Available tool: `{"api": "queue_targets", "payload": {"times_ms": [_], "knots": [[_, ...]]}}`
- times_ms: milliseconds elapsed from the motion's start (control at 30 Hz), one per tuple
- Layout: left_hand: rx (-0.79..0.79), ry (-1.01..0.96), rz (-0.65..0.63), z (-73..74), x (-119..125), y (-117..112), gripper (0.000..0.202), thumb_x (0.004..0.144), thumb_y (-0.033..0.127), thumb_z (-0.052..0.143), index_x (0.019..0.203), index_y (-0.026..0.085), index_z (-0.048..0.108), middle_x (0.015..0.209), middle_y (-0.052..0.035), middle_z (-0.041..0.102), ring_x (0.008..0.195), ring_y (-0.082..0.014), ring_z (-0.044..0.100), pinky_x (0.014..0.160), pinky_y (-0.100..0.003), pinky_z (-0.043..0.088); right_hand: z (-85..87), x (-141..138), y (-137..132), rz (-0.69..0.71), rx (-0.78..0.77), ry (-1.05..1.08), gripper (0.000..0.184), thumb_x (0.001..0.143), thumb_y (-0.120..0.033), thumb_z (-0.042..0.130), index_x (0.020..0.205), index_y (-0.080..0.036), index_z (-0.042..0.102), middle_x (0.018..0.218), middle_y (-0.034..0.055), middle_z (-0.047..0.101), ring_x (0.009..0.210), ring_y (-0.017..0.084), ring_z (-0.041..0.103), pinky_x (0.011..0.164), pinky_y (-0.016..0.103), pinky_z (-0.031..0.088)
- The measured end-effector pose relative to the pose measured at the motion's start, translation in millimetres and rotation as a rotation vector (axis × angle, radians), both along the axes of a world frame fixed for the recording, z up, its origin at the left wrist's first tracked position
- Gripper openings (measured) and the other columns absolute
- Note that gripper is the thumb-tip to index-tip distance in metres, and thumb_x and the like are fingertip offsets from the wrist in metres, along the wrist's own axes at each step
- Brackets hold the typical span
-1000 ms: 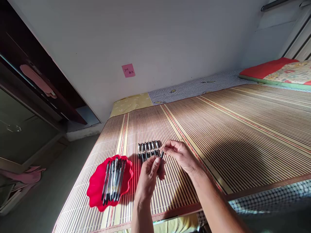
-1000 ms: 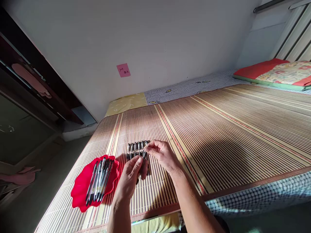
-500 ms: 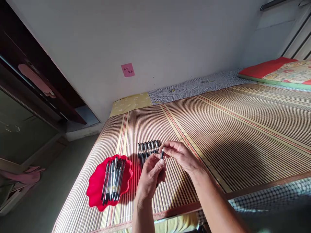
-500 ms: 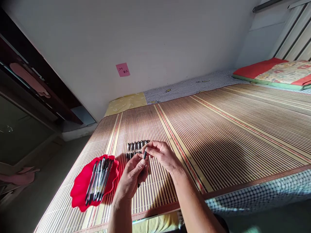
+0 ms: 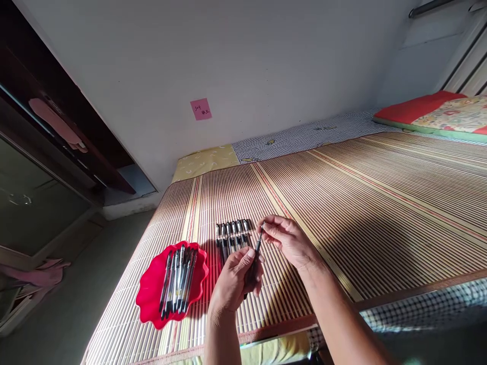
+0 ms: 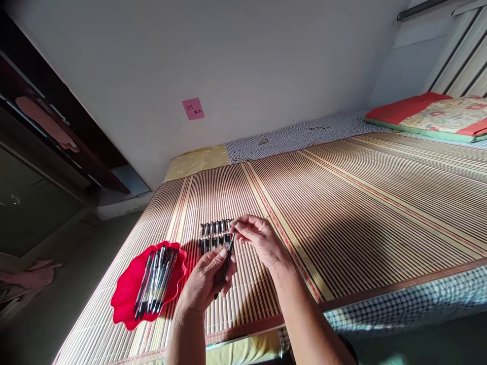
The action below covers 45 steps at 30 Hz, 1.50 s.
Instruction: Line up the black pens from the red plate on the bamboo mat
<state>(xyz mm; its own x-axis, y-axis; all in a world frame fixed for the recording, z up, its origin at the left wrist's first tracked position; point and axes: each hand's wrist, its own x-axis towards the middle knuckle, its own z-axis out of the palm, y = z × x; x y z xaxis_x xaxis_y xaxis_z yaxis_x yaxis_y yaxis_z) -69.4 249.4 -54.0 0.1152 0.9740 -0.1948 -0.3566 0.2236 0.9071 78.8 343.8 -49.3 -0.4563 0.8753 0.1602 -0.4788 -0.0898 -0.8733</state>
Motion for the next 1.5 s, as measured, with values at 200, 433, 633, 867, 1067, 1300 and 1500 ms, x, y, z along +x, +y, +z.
{"api": "queue_targets", "payload": {"times_ms": [200, 433, 633, 867, 1067, 1300, 1500], "knots": [[0.013, 0.194, -0.032, -3.3, -17.1, -4.2, 0.048, 0.086, 0.061, 0.073, 0.084, 0.014, 0.064, 0.055, 0.0028, 0.057, 0.039, -0.0042, 0.039, 0.041, -0.017, 0.023, -0.2, 26.1, 24.0, -0.415, -0.088, 0.24, 0.029, 0.065, -0.036, 0.096, 0.081, -0.022, 0.077, 0.088, 0.0016, 0.073, 0.078, 0.012, 0.065, 0.071, 0.025, 0.052], [0.081, 0.154, 0.343, 2.4, -9.1, 2.5, 0.055, 0.073, 0.065, 0.083, 0.085, 0.014, 0.066, 0.071, 0.0009, 0.059, 0.058, -0.0057, 0.045, 0.052, -0.015, 0.033, 0.7, 14.0, 15.3, -0.286, -0.151, 0.177, 0.032, 0.066, -0.039, 0.095, 0.086, -0.02, 0.08, 0.087, 0.0037, 0.075, 0.072, 0.012, 0.062, 0.068, 0.026, 0.053], [0.091, 0.209, 0.326, -3.3, -4.6, 6.1, 0.053, 0.067, 0.058, 0.09, 0.079, 0.015, 0.061, 0.061, 0.0072, 0.045, 0.052, -0.004, 0.029, 0.049, -0.017, 0.022, 4.7, -18.4, -5.6, -0.198, -0.147, 0.064, 0.032, 0.071, -0.046, 0.09, 0.086, -0.02, 0.079, 0.086, 0.0025, 0.075, 0.07, 0.01, 0.061, 0.067, 0.025, 0.049], [0.137, 0.156, 0.352, -5.0, 0.5, 6.9, 0.043, 0.08, 0.055, 0.082, 0.082, 0.015, 0.067, 0.07, 0.0015, 0.056, 0.058, -0.0072, 0.037, 0.052, -0.019, 0.028, 11.8, -15.8, -7.0, -0.245, -0.024, -0.01, 0.037, 0.079, -0.053, 0.082, 0.091, -0.02, 0.076, 0.084, 0.0044, 0.076, 0.078, 0.017, 0.071, 0.07, 0.029, 0.058], [0.177, 0.175, 0.414, -3.4, 7.4, 8.7, 0.038, 0.09, 0.053, 0.068, 0.091, 0.016, 0.073, 0.079, -0.0034, 0.064, 0.065, -0.0124, 0.046, 0.057, -0.023, 0.038, 10.5, -22.1, -15.8, -0.278, 0.191, -0.303, 0.035, 0.081, -0.054, 0.08, 0.081, -0.02, 0.071, 0.075, 0.0054, 0.074, 0.06, 0.018, 0.068, 0.052, 0.029, 0.056], [0.189, 0.583, 0.386, 2.2, 3.5, 6.4, 0.046, 0.092, 0.061, 0.062, 0.085, 0.017, 0.071, 0.075, -0.0046, 0.067, 0.069, -0.0182, 0.06, 0.067, -0.028, 0.049, -0.3, -26.3, -11.4, -0.331, 0.239, -0.476, 0.014, 0.08, -0.03, 0.074, 0.074, -0.021, 0.065, 0.066, 0.0012, 0.069, 0.06, 0.017, 0.066, 0.055, 0.027, 0.05], [0.211, 0.693, 0.634, -8.2, -34.5, 0.5, 0.036, 0.09, 0.049, 0.066, 0.107, 0.018, 0.074, 0.091, -0.0084, 0.075, 0.085, -0.0237, 0.071, 0.076, -0.032, 0.054, -20.4, -9.4, 12.5, -0.338, 0.13, -0.64, 0.013, 0.077, -0.024, 0.071, 0.067, -0.019, 0.063, 0.06, 0.001, 0.067, 0.057, 0.017, 0.066, 0.053, 0.026, 0.048]]}}
